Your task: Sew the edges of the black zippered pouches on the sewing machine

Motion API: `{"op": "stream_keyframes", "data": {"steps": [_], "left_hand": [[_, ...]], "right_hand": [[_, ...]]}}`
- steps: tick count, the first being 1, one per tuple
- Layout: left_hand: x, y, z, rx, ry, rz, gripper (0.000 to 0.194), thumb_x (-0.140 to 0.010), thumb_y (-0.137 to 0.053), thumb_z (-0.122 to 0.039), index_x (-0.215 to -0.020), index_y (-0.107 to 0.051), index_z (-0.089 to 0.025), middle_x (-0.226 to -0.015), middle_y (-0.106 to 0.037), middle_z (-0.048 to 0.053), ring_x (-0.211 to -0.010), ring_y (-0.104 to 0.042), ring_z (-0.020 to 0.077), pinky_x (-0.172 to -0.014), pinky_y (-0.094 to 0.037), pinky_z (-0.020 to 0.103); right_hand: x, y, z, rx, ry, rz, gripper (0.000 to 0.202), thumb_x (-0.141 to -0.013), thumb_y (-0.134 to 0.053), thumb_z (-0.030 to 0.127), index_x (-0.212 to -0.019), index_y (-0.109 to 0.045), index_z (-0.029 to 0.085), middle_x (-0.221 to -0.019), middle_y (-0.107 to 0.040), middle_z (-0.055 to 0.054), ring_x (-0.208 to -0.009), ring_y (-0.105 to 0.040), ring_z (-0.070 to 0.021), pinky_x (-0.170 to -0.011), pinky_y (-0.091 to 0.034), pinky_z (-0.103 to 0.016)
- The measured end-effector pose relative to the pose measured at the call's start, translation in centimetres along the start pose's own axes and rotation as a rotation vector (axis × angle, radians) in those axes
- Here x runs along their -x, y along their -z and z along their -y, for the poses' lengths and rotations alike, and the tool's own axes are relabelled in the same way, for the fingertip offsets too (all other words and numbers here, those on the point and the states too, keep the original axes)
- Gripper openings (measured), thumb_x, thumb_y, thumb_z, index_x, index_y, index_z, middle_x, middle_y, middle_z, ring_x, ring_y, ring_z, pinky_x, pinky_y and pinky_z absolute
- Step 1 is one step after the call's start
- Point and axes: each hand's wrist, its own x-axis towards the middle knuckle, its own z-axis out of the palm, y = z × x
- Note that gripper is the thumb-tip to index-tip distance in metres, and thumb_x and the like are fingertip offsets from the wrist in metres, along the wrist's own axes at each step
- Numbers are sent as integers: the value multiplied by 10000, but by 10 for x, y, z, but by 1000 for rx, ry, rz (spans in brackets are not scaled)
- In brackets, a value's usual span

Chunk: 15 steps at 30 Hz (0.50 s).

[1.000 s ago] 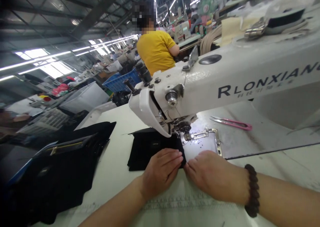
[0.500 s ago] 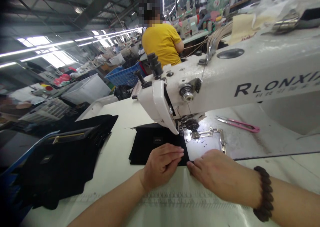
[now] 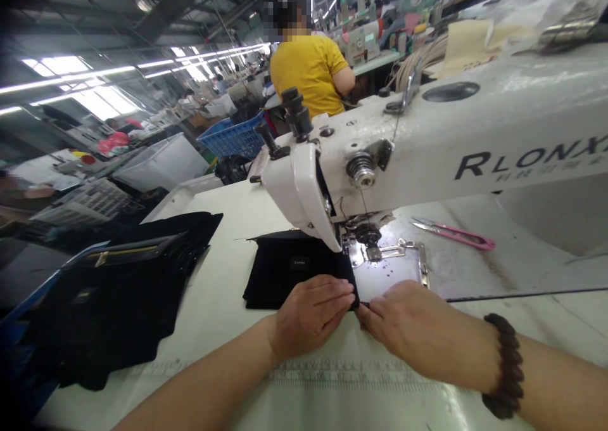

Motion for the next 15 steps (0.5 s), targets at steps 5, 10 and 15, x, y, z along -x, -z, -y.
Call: {"op": "stream_keyframes", "data": {"steps": [5,10,15], "left_hand": [[2,0,1,-39,-16,60,203,-919,-427,-130,-902,-624,-82,-924,-695,82,-928,-638,143,-894,-505,258],[4,-2,1,-94,-42,84,233,-931,-404,-137,-913,-631,-90,-950,-695,78,-947,-632,145,-912,-496,256],[9,-1,1,-132,-62,173,182,-911,-453,-119,-974,-618,-78,-1014,-679,85,-1024,-601,153,-977,-458,262]], "right_hand": [[-3,10,-6,-87,2,46,182,-931,-410,134,-805,-527,194,-654,-550,31,-551,-510,-153,-511,-231,-342],[-4,17,-9,-110,-56,-80,346,-973,-328,190,-713,-555,186,-582,-525,12,-495,-489,-155,-499,-241,-331],[-3,13,-6,-89,-26,-94,250,-968,-327,155,-918,-571,170,-652,-553,13,-538,-516,-151,-515,-282,-314]]}}
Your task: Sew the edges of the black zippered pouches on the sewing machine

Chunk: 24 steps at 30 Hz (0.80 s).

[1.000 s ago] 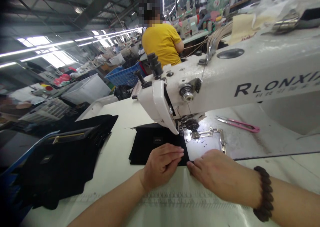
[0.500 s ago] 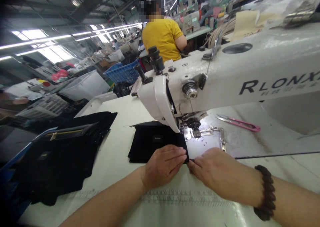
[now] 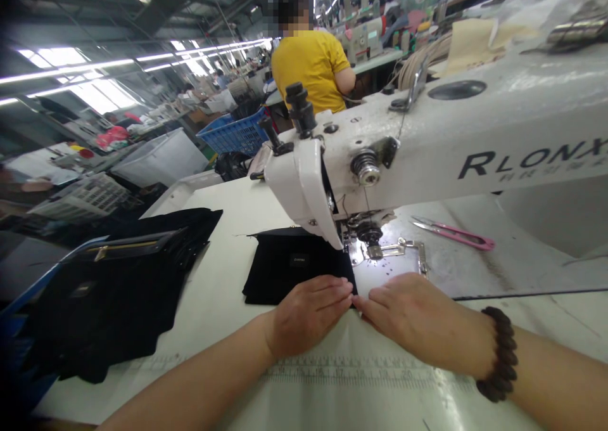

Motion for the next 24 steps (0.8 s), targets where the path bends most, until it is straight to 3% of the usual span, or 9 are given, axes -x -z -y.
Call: {"op": "stream_keyframes", "data": {"steps": [4,8,13,18,24], "left_hand": [[1,2,0,84,73,-11,182,-920,-440,-132,-966,-612,-96,-1001,-676,85,-1020,-603,148,-937,-496,262],[-1,4,1,133,50,-75,196,-925,-423,-124,-945,-611,-76,-977,-672,94,-979,-615,159,-921,-506,262],[-4,4,9,113,-5,-56,234,-923,-375,-91,-958,-603,-50,-987,-665,113,-998,-611,173,-954,-477,270],[-7,4,24,125,-22,11,221,-908,-398,-92,-969,-608,-58,-998,-659,118,-1002,-598,188,-939,-482,287],[-14,4,38,107,-6,2,218,-909,-420,-119,-900,-634,-74,-907,-653,94,-870,-596,189,-852,-504,290]], "right_hand": [[1,-5,0,-8,20,139,169,-919,-387,97,-873,-526,181,-684,-551,21,-566,-524,-148,-512,-272,-328],[4,-11,-1,31,15,175,146,-898,-409,85,-909,-515,186,-700,-558,24,-563,-520,-154,-488,-225,-348],[3,-15,1,95,-37,82,121,-939,-400,179,-948,-520,181,-640,-556,31,-489,-489,-148,-463,-173,-344],[-6,-13,0,153,-62,-36,293,-984,-265,222,-983,-550,151,-577,-548,17,-442,-484,-163,-441,-180,-349],[-11,-14,-4,87,-139,-40,400,-1005,-191,289,-1044,-560,138,-604,-580,8,-475,-550,-167,-432,-239,-339]]}}
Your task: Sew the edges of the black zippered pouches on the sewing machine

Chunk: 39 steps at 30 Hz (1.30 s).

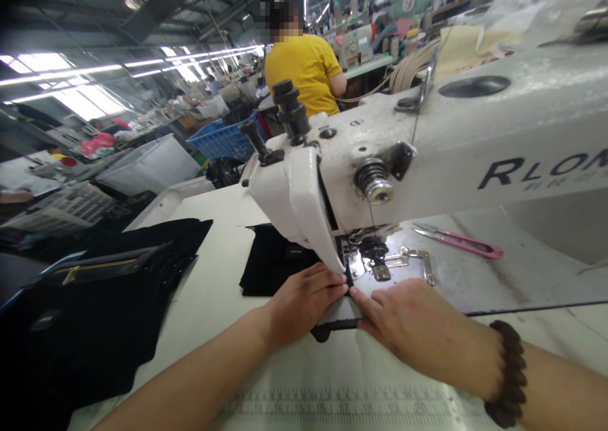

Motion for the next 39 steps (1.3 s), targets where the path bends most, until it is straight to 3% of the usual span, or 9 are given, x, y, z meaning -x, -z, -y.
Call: {"op": "stream_keyframes", "data": {"steps": [9,17,29,35,37,39], "left_hand": [[-5,0,13,-85,107,79,129,-886,-519,-152,-888,-648,-141,-867,-639,39,-894,-589,180,-866,-491,280],[-12,1,26,-136,91,80,87,-852,-594,-151,-780,-643,-141,-817,-665,25,-863,-617,159,-848,-498,260],[-16,3,29,-141,135,146,186,-903,-512,-177,-820,-675,-146,-879,-681,48,-931,-610,173,-868,-492,293],[-10,31,49,-41,285,228,177,-885,-544,-230,-980,-684,-179,-1045,-634,72,-1008,-569,212,-897,-465,352],[-7,46,43,-87,337,318,226,-884,-546,-238,-1073,-654,-177,-1081,-611,93,-997,-573,222,-895,-464,376],[-6,59,25,-115,432,489,305,-882,-550,-268,-1168,-604,-174,-1048,-608,101,-903,-606,212,-825,-497,356]], "right_hand": [[1,1,2,-20,-22,-21,470,-1009,-132,331,-1024,-555,128,-615,-585,6,-489,-567,-160,-441,-307,-325],[0,1,2,-24,-29,7,467,-1007,-134,341,-1057,-544,122,-619,-582,4,-479,-561,-164,-427,-302,-332],[1,0,2,-17,-28,-3,427,-1011,-154,325,-1066,-533,136,-621,-587,16,-493,-567,-150,-438,-281,-323],[3,-1,0,-41,-34,10,343,-1003,-227,322,-1063,-521,157,-623,-565,25,-484,-540,-159,-448,-237,-329],[3,0,0,-43,-19,6,307,-999,-262,317,-1035,-531,173,-624,-553,25,-477,-514,-161,-455,-215,-331],[3,1,1,-36,11,-4,279,-995,-284,296,-1006,-540,185,-625,-540,23,-482,-489,-161,-467,-197,-332]]}}
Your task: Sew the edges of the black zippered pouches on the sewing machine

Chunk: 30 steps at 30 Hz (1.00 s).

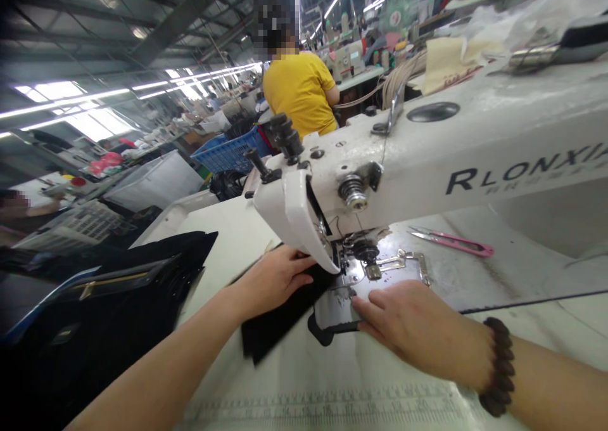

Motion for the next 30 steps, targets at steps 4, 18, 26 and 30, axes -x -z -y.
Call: {"op": "stream_keyframes", "data": {"steps": [4,18,26,30], "left_hand": [[24,6,-45,40,41,206,349,-865,-578,-285,-1179,-584,-132,-962,-632,89,-810,-627,204,-704,-529,297],[26,-33,-63,-14,-63,-184,340,-919,-469,-253,-1241,-506,-150,-1318,-519,55,-1062,-502,235,-938,-443,388],[32,-24,-52,81,-125,-44,461,-868,-467,-155,-1318,-432,-247,-1370,-460,49,-1102,-458,231,-956,-408,403],[31,-24,-59,-18,-143,-30,502,-823,-527,-203,-1305,-436,-310,-1342,-444,113,-1074,-498,289,-894,-426,483]], "right_hand": [[2,3,5,17,60,11,167,-961,-387,239,-969,-548,195,-642,-522,24,-512,-465,-164,-495,-200,-329],[1,16,8,-10,235,129,59,-895,-496,174,-934,-541,166,-700,-541,12,-589,-494,-171,-503,-252,-337],[4,27,30,-21,352,14,286,-854,-317,46,-912,-579,146,-641,-529,-15,-524,-447,-177,-505,-294,-329],[9,9,50,-9,236,-12,187,-752,-428,63,-651,-507,199,-572,-501,-9,-473,-431,-166,-463,-276,-322]]}}
